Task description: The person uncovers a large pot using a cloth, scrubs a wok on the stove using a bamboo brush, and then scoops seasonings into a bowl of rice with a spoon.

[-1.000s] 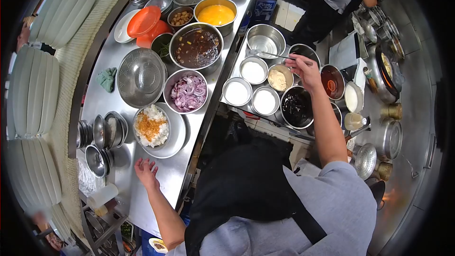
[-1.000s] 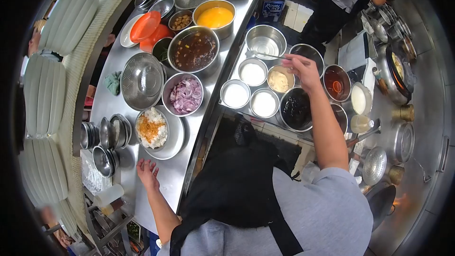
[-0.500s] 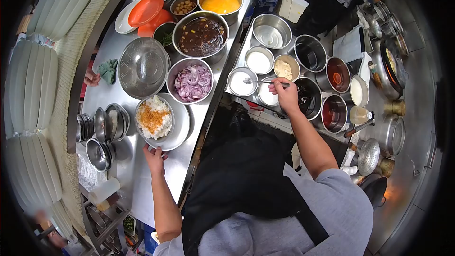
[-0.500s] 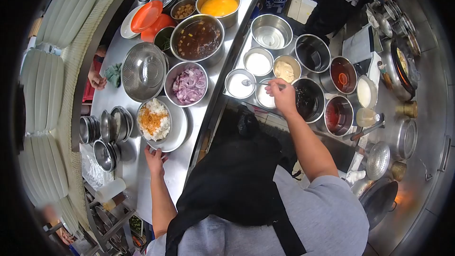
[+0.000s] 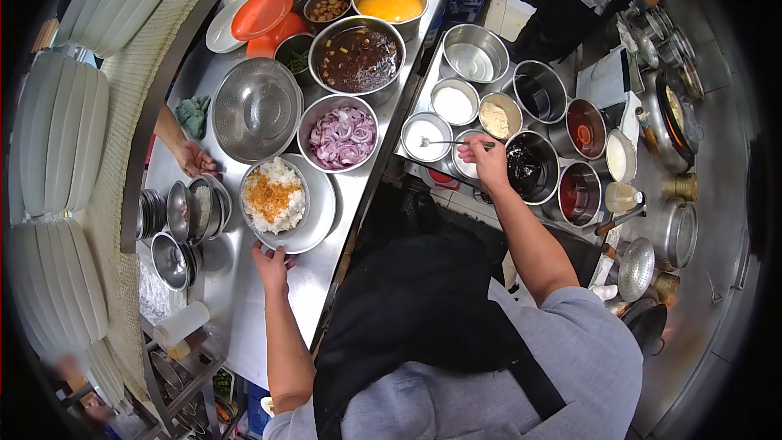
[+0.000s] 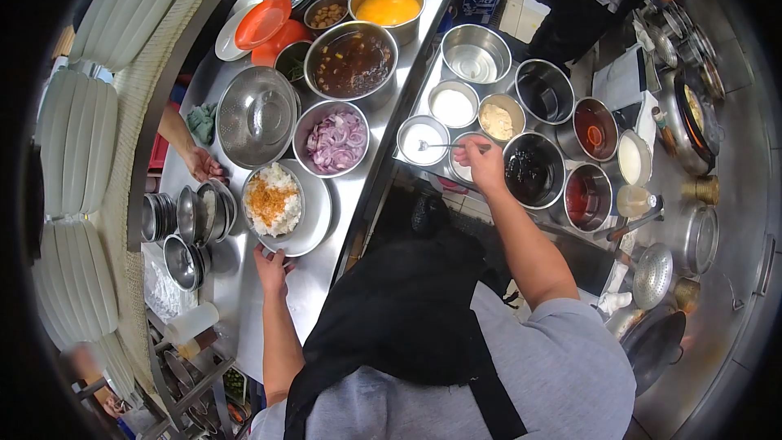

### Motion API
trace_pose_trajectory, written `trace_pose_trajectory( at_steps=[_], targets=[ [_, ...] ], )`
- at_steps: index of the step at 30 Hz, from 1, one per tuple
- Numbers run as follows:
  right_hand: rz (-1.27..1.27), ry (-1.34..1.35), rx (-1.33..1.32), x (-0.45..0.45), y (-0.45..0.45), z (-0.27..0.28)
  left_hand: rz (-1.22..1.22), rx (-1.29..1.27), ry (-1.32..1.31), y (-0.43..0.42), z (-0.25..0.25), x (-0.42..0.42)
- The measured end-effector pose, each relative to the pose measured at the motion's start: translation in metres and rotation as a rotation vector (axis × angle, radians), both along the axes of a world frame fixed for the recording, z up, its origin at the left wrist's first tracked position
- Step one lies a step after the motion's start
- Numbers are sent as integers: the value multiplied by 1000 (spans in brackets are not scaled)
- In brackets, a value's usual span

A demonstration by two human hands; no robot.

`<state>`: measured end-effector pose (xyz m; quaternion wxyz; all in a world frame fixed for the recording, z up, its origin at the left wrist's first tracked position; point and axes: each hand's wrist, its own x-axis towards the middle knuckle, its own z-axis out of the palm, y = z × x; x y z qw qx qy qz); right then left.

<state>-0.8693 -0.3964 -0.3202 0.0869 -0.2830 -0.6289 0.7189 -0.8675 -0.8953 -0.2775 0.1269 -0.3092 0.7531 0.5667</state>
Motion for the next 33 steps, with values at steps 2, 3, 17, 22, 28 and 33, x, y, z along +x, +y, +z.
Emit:
trace_pose_trajectory(
  at_steps=[2, 3, 17, 22, 28, 33],
  targets=[
    [-11, 0, -31, 1, 0, 0, 0, 9, 3, -2, -3, 0],
    [-22, -5, -53, 2, -1, 0, 0, 17, 7, -3, -4, 0],
    [-87, -11, -142, 16, -2, 10, -15, -13, 1, -6, -9, 1],
    [-102, 57, -243, 27, -2, 22, -3, 5, -1, -4, -8, 0],
    [-97, 75, -289, 31, -7, 37, 9, 36, 42, -5, -12, 2],
    [-113, 17, -233, 25, -4, 21, 8, 26, 57, -6, -15, 5]
  ],
)
